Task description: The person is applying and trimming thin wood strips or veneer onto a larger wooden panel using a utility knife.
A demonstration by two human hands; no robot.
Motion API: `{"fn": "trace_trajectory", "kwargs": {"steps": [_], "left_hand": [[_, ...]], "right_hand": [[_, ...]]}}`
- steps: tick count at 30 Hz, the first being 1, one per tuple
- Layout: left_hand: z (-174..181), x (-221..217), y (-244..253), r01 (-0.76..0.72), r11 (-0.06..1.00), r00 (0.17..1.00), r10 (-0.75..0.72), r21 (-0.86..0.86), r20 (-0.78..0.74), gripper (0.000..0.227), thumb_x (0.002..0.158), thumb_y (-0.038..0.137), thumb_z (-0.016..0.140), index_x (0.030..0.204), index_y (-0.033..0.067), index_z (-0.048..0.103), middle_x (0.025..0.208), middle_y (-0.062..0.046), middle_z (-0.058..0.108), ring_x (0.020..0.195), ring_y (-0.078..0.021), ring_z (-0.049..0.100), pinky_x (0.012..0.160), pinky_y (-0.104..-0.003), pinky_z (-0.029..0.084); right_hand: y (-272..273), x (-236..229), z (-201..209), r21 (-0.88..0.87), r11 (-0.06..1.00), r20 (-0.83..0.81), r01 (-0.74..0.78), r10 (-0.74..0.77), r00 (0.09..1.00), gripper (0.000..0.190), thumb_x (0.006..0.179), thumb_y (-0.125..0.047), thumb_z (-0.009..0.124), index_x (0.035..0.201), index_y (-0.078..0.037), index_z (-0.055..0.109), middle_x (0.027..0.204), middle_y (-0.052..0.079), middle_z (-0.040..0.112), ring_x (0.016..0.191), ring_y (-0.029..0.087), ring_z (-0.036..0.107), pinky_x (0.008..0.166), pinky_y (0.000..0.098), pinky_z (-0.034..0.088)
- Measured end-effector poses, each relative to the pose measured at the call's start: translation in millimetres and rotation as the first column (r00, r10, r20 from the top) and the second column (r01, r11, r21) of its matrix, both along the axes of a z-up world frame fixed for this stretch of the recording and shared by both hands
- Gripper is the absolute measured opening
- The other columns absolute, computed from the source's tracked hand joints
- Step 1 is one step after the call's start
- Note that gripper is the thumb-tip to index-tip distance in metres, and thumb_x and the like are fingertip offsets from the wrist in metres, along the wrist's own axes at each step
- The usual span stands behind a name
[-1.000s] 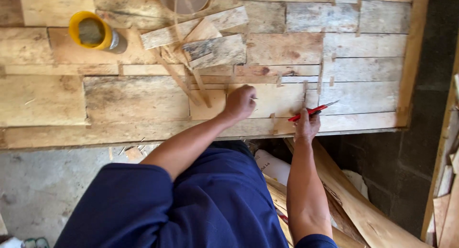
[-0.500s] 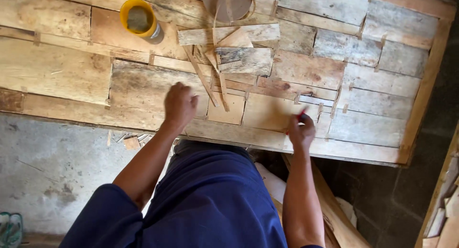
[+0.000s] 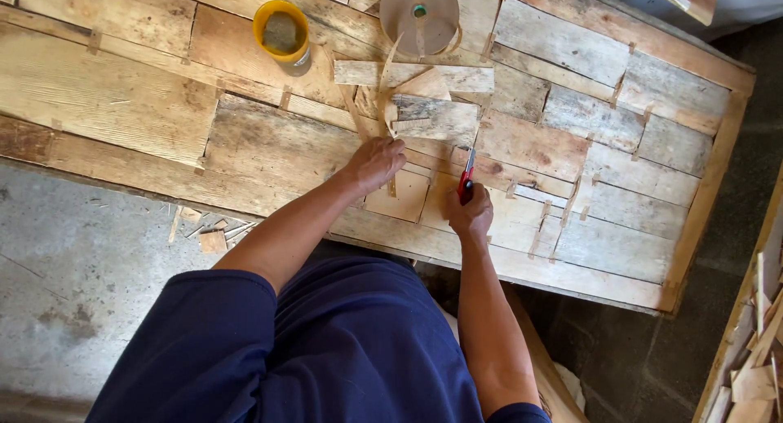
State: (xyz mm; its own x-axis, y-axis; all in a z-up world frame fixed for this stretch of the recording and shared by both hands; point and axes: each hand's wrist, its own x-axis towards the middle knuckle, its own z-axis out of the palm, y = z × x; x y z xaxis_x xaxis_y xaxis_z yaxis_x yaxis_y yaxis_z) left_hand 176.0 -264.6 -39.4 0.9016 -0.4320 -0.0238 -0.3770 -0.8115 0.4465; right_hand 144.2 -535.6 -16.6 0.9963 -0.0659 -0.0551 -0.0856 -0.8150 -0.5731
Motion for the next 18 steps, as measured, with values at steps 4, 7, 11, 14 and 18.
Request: {"fn": "trace_trajectory", "kwargs": {"steps": [4, 7, 11, 14, 18], "left_hand": [[10, -1, 19, -0.125, 0.992, 0.981, 0.122, -0.016, -0.154, 0.018, 0.096, 0.001, 0.054, 0.081, 0.0066, 0.062, 0.089, -0.010, 0.063, 0.089, -0.0234, 0.063, 0.084, -0.035, 0.055], [53, -3, 33, -0.237, 0.971, 0.971, 0.237, 0.017, 0.010, 0.011, 0.086, 0.001, 0.061, 0.092, 0.0078, 0.068, 0.093, -0.014, 0.065, 0.091, -0.0251, 0.064, 0.081, -0.038, 0.055], [57, 10, 36, -0.394, 0.918, 0.919, 0.393, 0.057, 0.027, 0.012, 0.087, 0.001, 0.066, 0.098, 0.0007, 0.070, 0.117, -0.023, 0.064, 0.092, -0.0310, 0.067, 0.080, -0.045, 0.057], [46, 29, 16, -0.352, 0.934, 0.936, 0.351, 0.069, 0.016, 0.011, 0.093, 0.000, 0.064, 0.103, -0.0036, 0.069, 0.126, -0.024, 0.063, 0.104, -0.0318, 0.065, 0.090, -0.046, 0.056], [16, 59, -10, -0.230, 0.971, 0.919, 0.193, 0.070, 0.343, 0.051, 0.076, 0.025, 0.062, 0.117, -0.0056, 0.065, 0.128, -0.024, 0.059, 0.126, -0.0370, 0.055, 0.108, -0.048, 0.047]], "right_hand": [[-2, 0, 1, 0.010, 1.000, -0.010, 0.005, -0.005, 1.000, 0.033, 0.083, -0.034, 0.077, 0.085, -0.005, 0.061, 0.082, 0.016, 0.066, 0.074, 0.038, 0.064, 0.069, 0.0502, 0.050], [-1, -1, 3, 0.005, 1.000, -0.002, 0.002, -0.002, 1.000, 0.034, 0.083, -0.035, 0.078, 0.084, -0.006, 0.061, 0.082, 0.016, 0.066, 0.074, 0.037, 0.064, 0.070, 0.0502, 0.051], [2, -2, 6, -0.003, 1.000, -0.028, 0.012, -0.012, 1.000, 0.034, 0.084, -0.036, 0.078, 0.085, -0.006, 0.061, 0.082, 0.015, 0.066, 0.075, 0.038, 0.064, 0.070, 0.0507, 0.050], [4, -2, 7, -0.014, 1.000, -0.038, 0.018, -0.019, 0.999, 0.034, 0.084, -0.037, 0.077, 0.086, -0.006, 0.061, 0.084, 0.015, 0.067, 0.077, 0.038, 0.065, 0.071, 0.0507, 0.050], [1, 2, 5, -0.041, 0.999, -0.113, 0.006, -0.011, 0.994, 0.032, 0.085, -0.037, 0.074, 0.088, -0.008, 0.062, 0.088, 0.014, 0.067, 0.080, 0.036, 0.066, 0.075, 0.0501, 0.050]]}}
